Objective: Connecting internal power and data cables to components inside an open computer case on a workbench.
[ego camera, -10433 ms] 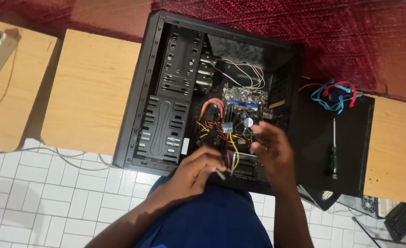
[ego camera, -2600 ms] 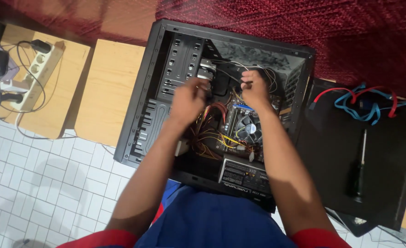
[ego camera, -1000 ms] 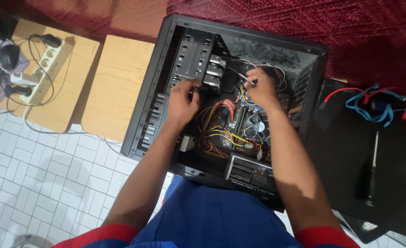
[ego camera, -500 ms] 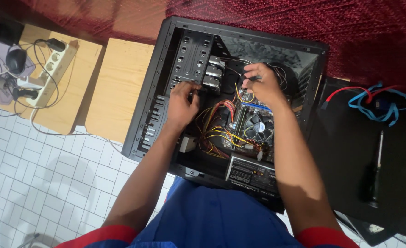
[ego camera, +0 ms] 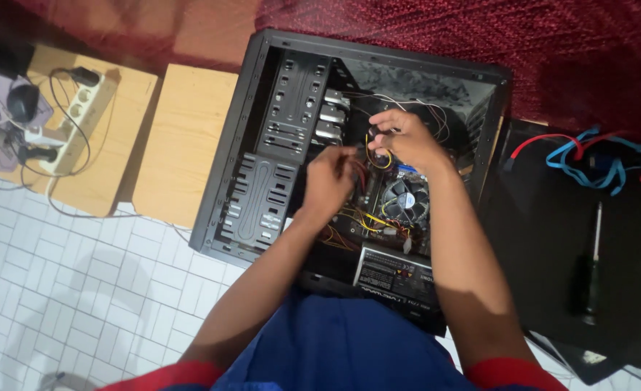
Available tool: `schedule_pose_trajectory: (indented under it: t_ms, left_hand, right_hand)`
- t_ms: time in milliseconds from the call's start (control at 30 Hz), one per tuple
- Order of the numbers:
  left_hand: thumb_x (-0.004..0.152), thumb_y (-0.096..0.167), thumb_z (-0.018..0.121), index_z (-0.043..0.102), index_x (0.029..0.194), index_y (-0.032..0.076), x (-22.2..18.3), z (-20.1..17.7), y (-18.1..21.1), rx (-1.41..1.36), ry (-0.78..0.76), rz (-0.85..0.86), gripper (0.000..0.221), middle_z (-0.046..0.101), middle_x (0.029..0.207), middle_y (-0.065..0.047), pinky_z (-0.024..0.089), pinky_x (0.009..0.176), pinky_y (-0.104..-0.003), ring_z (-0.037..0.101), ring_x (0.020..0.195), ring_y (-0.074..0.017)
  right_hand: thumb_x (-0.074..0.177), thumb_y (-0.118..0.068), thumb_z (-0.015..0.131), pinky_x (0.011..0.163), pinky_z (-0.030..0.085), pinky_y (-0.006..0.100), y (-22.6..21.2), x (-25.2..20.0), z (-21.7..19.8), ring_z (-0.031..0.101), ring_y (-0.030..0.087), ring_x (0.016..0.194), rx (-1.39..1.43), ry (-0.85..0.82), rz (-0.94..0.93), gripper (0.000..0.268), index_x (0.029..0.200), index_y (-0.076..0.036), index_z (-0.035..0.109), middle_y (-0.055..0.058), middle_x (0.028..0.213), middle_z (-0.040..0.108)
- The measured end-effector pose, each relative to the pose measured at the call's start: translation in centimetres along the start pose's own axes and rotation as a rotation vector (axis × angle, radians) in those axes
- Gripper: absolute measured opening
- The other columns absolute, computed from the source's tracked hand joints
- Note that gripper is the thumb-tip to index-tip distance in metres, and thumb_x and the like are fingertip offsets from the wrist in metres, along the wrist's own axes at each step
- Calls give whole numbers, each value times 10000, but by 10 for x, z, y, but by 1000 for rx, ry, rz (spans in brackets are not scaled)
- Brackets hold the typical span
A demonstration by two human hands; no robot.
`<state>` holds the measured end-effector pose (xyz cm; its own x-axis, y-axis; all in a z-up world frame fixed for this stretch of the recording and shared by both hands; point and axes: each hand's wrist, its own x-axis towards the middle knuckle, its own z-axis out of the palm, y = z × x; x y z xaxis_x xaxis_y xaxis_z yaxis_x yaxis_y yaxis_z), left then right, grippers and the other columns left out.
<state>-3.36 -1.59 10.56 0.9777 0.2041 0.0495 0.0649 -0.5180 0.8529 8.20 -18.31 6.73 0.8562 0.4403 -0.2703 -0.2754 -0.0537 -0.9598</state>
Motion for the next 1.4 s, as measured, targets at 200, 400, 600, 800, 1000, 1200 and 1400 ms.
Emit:
schedule_pose_trajectory:
  t_ms: [200, 400, 600, 800, 1000, 1200, 1400]
  left_hand:
    - [862, 292, 760, 725, 1184, 117, 36, 58, -66, -111, 23, -407, 369, 797, 1016, -84, 597, 863, -417, 750, 1020, -298]
    - [927, 65, 702, 661, 1209, -27, 24, 58, -41, -549, 76, -526, 300, 747, 1003, -244, 677, 627, -373, 770, 786, -306]
    - [915, 48, 679, 673, 1217, -77, 16, 63, -38, -622, 16, -488, 327, 722, 955, -243, 670, 612, -375, 742, 771, -270]
    - [894, 51, 682, 734, 1077, -31, 18, 79, -58, -588, 37, -443, 208, 726, 811, -189, 635, 499, -343, 729, 651, -232]
    - [902, 42, 691, 752, 1045, -1, 11, 85, -65, -644, 47, -420, 162, 706, 715, -145, 598, 510, -291, 711, 567, -198]
    - [882, 27, 728, 769, 1024, 15, 13, 83, -64, -670, 68, -425, 148, 718, 702, -172, 616, 514, -312, 732, 556, -234]
    - [849, -124, 547, 612, 1359, 11, 21, 52, -44, -280, 22, -109, 531, 678, 1216, -271, 515, 1046, -531, 638, 1195, -458]
  right_hand:
    - [912, 64, 600, 837, 626, 415, -10, -11, 0, 739, 346, 973, -50, -69, -7, 468, 1370, -30, 588, 221, 1184, 548]
    - [912, 50, 586, 874, 613, 426, -19, -14, 3, 736, 348, 998, -121, -92, 19, 425, 1328, -29, 619, 212, 1192, 570]
    - [910, 40, 572, 835, 633, 432, -7, -9, 3, 733, 329, 957, -132, -58, 65, 416, 1324, 7, 591, 234, 1212, 523]
    - [783, -91, 806, 675, 654, 318, 10, 1, 3, 713, 242, 834, -166, 65, 55, 447, 1167, 15, 603, 147, 1028, 586]
    - [779, -321, 795, 804, 580, 321, 46, 20, -5, 724, 173, 969, -696, 102, 184, 246, 1018, -263, 788, -26, 1006, 754]
    - [789, -253, 765, 869, 566, 355, 29, 8, 6, 724, 231, 1017, -679, 106, 83, 188, 972, -259, 810, 24, 983, 775]
    - [894, -131, 663, 724, 551, 377, 19, 6, -3, 695, 228, 854, -470, 103, 18, 152, 990, -135, 780, 104, 927, 728]
